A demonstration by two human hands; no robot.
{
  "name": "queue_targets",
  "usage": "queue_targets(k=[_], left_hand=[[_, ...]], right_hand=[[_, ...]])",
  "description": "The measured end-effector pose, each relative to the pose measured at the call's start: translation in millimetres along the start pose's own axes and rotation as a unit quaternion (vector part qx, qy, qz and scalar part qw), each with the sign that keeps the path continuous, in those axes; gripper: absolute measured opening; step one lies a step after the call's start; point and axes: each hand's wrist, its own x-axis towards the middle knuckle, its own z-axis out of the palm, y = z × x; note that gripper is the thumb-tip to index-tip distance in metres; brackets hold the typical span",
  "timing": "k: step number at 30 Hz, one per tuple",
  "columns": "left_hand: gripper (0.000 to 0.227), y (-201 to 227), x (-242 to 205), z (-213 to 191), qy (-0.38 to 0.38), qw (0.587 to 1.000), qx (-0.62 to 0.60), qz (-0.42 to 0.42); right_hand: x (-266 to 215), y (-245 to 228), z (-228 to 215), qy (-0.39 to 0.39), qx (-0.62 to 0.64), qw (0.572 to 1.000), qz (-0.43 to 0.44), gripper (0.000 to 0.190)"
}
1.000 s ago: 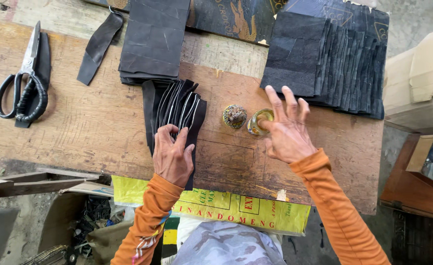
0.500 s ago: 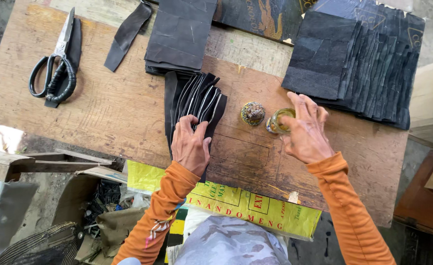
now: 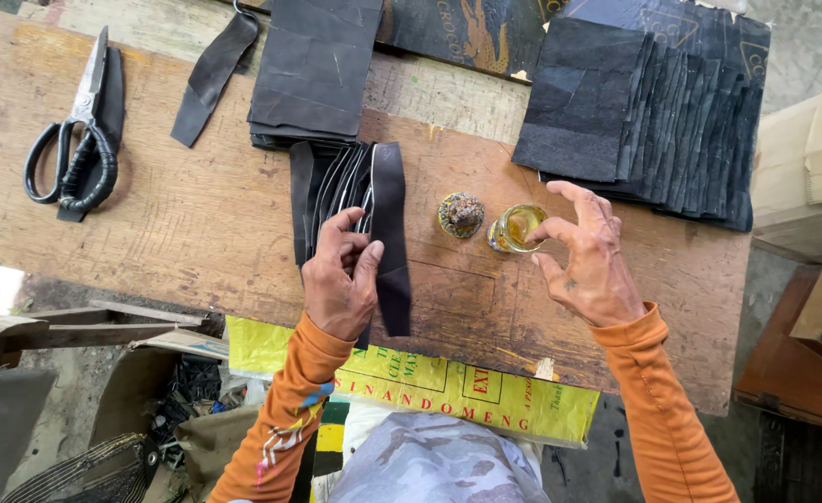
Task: The person repeatedly picks up black rectangular material pieces from a stack on a wooden table. They dip a finger into a small glass jar containing a yellow liquid and apply it to the surface of the material. After application, the person places the treated piece onto a separate stack on the table.
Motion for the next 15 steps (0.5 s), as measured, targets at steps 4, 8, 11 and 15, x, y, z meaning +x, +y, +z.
queue_targets(k=[4, 8, 11, 15], left_hand=[[0.043, -11, 0, 8, -0.046, 0.975, -0.198, -0.086], [0.031, -17, -5, 15, -0.056, 0.971, -0.220, -0.073], [0.016, -15, -6, 14, -0.071, 0.978, -0.185, -0.067], [0.026, -12, -3, 13, -0.115, 0.972, -0.192, -0.071]], right_hand=[[0, -2, 0, -0.002, 0.002, 1.000, -0.001, 0.026], [-1, 0, 1, -0.020, 0.009, 1.000, -0.005, 0.032], [-2, 1, 2, -0.018, -0.014, 1.000, -0.008, 0.025], [-1, 1, 1, -0.031, -0.015, 0.999, 0.001, 0.028]])
